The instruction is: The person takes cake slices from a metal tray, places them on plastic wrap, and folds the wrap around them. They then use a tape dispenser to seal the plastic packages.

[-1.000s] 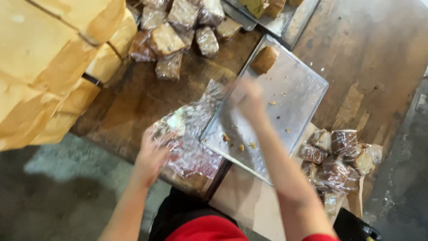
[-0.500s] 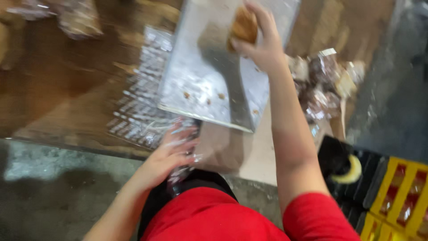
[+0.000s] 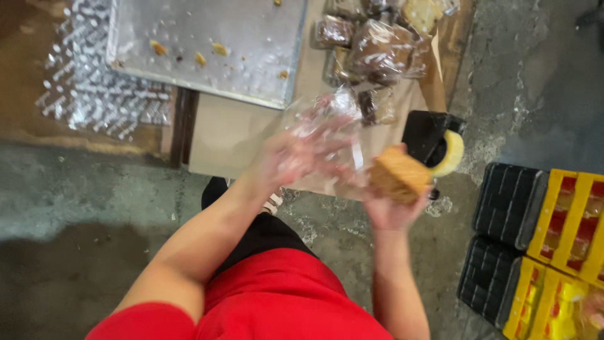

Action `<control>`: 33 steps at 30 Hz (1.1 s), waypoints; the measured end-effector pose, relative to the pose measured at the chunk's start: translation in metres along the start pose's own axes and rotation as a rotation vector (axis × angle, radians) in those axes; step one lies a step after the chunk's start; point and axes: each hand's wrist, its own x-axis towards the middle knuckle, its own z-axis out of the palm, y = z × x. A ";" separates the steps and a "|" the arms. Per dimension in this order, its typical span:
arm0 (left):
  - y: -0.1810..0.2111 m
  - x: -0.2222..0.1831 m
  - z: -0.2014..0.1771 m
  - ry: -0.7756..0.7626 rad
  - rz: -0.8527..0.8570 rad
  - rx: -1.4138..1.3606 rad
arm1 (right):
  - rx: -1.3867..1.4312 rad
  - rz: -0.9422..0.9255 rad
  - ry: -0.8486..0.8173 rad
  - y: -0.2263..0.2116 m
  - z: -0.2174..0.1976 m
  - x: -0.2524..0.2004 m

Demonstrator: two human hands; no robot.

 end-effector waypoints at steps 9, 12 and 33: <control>-0.025 -0.120 -0.050 0.436 0.143 0.416 | -0.034 0.178 -0.267 0.064 0.001 0.085; -0.035 -0.135 -0.092 0.712 0.122 0.583 | -0.288 0.154 -0.505 0.039 0.018 0.126; -0.080 -0.124 -0.096 0.787 0.002 0.193 | -1.918 -0.200 -1.073 0.043 0.062 0.077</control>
